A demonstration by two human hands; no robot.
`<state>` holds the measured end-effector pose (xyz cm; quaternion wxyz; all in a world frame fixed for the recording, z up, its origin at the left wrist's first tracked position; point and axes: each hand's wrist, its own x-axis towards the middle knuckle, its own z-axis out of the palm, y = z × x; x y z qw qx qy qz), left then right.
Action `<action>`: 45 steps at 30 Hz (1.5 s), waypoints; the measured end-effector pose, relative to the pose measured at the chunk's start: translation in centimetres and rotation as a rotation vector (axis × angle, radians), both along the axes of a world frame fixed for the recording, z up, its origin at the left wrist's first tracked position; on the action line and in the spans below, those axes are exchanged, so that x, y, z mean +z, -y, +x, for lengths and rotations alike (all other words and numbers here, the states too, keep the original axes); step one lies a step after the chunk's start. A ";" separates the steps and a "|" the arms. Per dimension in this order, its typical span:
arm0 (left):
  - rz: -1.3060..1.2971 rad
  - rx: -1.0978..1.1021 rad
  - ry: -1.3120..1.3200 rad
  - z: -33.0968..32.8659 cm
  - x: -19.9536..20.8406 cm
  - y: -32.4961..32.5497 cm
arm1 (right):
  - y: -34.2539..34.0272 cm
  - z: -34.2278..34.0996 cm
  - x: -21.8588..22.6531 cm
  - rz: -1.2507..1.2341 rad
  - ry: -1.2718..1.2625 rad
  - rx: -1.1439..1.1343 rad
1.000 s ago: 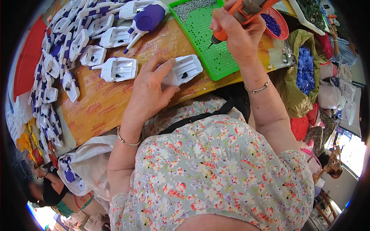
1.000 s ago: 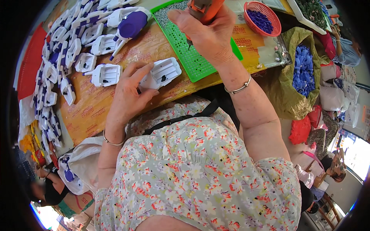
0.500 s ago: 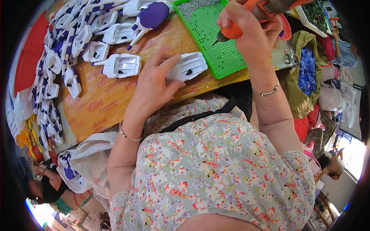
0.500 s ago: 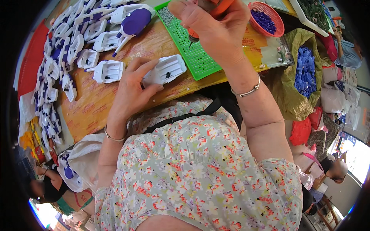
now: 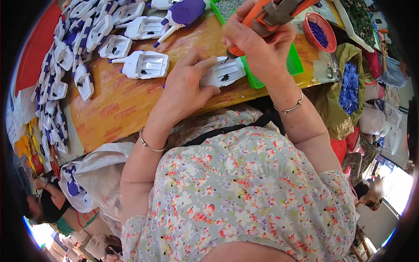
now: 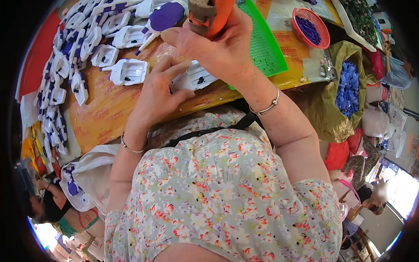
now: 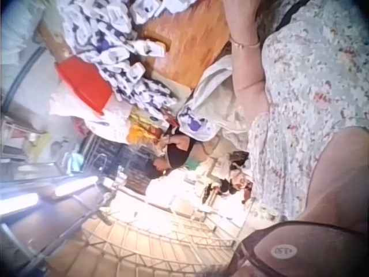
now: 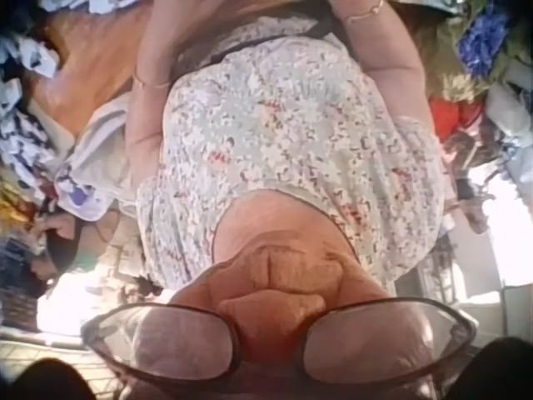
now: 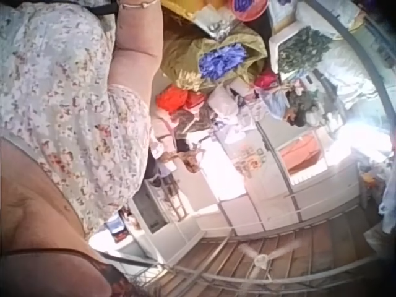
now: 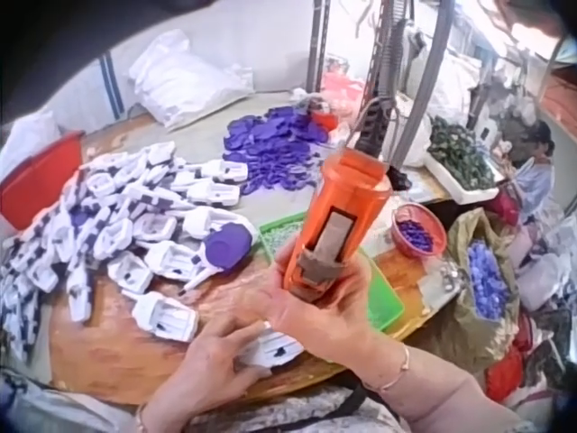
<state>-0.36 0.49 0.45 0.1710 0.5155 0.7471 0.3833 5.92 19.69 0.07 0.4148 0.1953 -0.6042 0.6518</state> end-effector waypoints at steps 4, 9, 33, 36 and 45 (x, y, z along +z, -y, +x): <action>-0.014 0.012 0.013 0.0 -0.2 0.1 | 3.1 1.8 5.4 -0.243 0.411 -0.084; -0.018 0.008 0.003 0.0 -0.1 0.0 | 2.2 0.5 3.9 -0.038 0.054 -0.005; -0.079 -0.078 -0.324 1.6 0.6 0.0 | 1.8 1.9 2.8 -0.338 0.371 -0.093; -0.088 -0.087 -0.352 1.4 0.6 0.0 | 0.2 3.3 5.4 -0.289 0.358 -0.236; 0.025 -0.033 -0.278 1.0 -0.1 0.0 | -3.4 3.3 3.4 -0.147 0.345 -0.395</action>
